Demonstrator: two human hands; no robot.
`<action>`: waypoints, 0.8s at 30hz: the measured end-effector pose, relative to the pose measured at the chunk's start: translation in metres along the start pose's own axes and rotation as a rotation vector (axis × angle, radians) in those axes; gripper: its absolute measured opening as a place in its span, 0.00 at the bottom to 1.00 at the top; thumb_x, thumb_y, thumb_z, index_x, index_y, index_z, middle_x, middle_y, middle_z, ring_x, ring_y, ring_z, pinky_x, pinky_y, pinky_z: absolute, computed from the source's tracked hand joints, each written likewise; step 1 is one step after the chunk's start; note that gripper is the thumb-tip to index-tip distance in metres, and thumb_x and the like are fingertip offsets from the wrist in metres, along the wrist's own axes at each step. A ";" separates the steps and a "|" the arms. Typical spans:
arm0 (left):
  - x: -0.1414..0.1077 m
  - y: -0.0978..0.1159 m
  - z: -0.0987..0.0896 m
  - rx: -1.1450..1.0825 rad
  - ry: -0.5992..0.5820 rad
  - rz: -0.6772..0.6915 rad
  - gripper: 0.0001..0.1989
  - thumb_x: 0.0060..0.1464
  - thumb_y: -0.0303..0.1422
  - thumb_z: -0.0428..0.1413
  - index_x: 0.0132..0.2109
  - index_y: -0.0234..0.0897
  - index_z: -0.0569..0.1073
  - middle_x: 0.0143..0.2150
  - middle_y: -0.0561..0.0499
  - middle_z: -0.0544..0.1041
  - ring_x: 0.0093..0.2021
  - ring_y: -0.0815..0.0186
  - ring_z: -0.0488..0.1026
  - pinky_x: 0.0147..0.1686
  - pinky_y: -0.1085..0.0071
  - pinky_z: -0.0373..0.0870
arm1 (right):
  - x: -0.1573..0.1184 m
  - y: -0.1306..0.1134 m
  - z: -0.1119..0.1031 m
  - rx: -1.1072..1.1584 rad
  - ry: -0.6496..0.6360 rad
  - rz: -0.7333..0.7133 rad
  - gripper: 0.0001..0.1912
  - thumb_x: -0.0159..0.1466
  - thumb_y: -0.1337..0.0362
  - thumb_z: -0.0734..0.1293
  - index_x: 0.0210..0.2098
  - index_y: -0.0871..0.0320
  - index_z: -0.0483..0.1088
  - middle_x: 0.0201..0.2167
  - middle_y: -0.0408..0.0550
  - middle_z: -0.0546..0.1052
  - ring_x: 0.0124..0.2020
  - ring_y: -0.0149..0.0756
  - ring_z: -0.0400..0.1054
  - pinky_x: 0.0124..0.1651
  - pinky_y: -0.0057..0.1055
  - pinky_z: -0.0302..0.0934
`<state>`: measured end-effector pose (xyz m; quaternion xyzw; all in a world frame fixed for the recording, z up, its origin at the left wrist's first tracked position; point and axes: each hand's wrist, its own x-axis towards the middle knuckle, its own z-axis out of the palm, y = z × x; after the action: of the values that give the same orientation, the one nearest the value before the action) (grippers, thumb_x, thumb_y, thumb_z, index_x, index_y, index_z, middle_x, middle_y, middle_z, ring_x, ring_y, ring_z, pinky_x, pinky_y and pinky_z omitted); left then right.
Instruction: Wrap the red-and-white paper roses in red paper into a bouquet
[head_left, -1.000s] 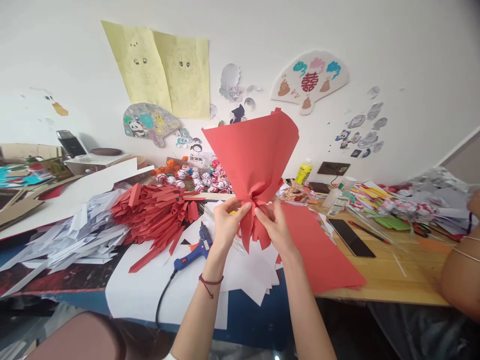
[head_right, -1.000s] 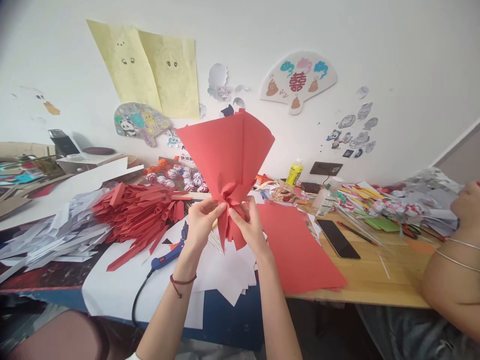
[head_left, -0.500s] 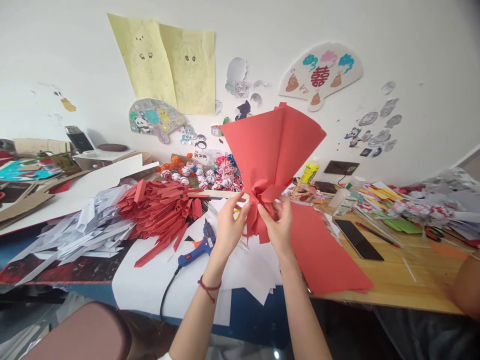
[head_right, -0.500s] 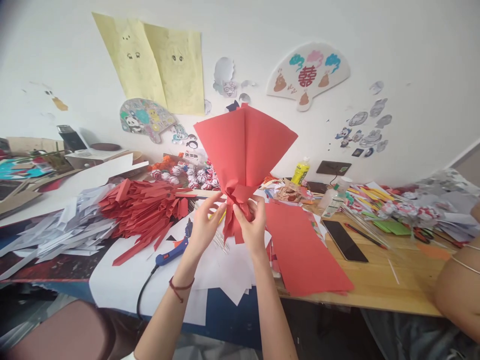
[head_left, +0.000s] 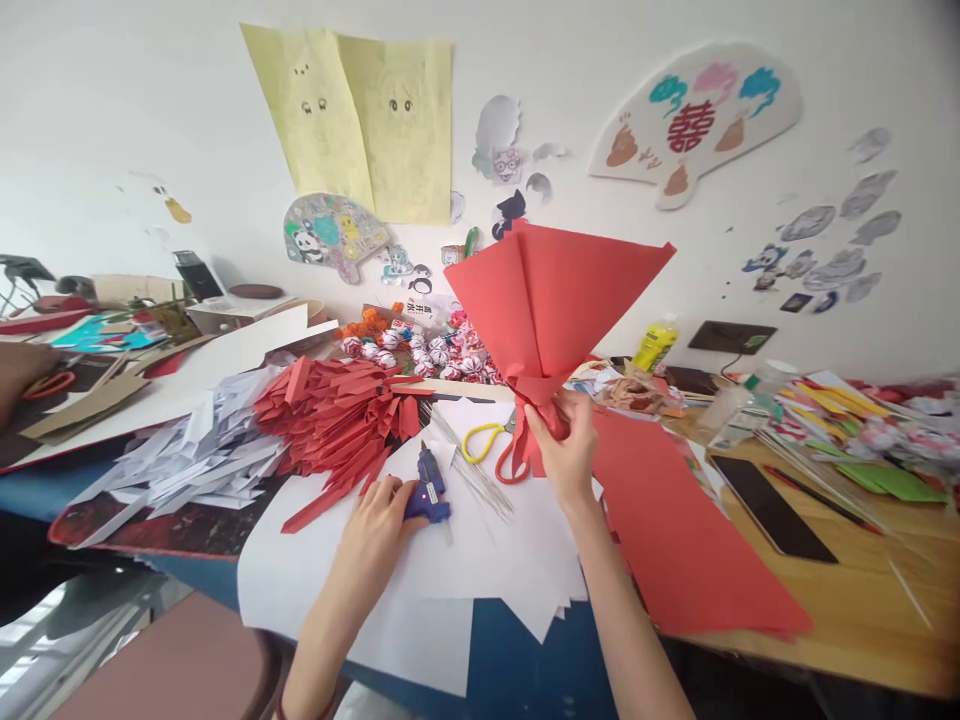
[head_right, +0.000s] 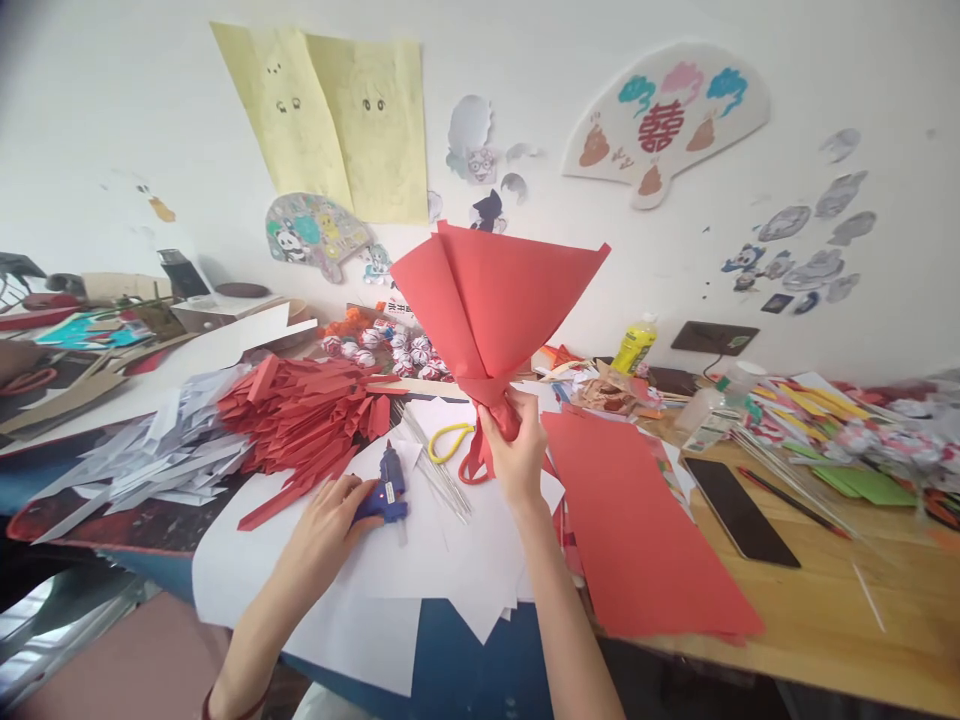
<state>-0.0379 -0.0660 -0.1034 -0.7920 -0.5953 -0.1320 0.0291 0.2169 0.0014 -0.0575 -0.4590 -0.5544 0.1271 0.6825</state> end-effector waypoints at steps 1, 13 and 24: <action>0.000 -0.002 0.000 -0.017 -0.014 0.023 0.16 0.63 0.36 0.53 0.54 0.33 0.72 0.48 0.42 0.75 0.47 0.56 0.74 0.46 0.61 0.73 | 0.002 0.003 0.002 -0.013 -0.013 -0.007 0.19 0.61 0.57 0.70 0.48 0.57 0.67 0.47 0.53 0.78 0.49 0.42 0.74 0.53 0.41 0.67; 0.003 0.006 -0.042 -0.357 0.154 0.261 0.17 0.67 0.32 0.42 0.60 0.44 0.63 0.53 0.42 0.72 0.46 0.60 0.77 0.43 0.67 0.75 | 0.001 0.024 0.016 -0.071 -0.091 0.087 0.19 0.61 0.58 0.71 0.49 0.54 0.68 0.47 0.51 0.78 0.49 0.44 0.73 0.51 0.41 0.67; 0.029 0.018 -0.041 -0.610 0.126 0.286 0.17 0.67 0.34 0.39 0.57 0.37 0.64 0.52 0.38 0.70 0.48 0.57 0.73 0.46 0.64 0.72 | -0.005 0.014 0.020 -0.112 -0.168 0.124 0.18 0.61 0.56 0.71 0.49 0.51 0.69 0.44 0.47 0.79 0.45 0.43 0.74 0.42 0.36 0.66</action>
<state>-0.0207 -0.0524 -0.0554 -0.8299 -0.4086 -0.3473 -0.1541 0.2031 0.0156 -0.0722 -0.5175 -0.5866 0.1759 0.5977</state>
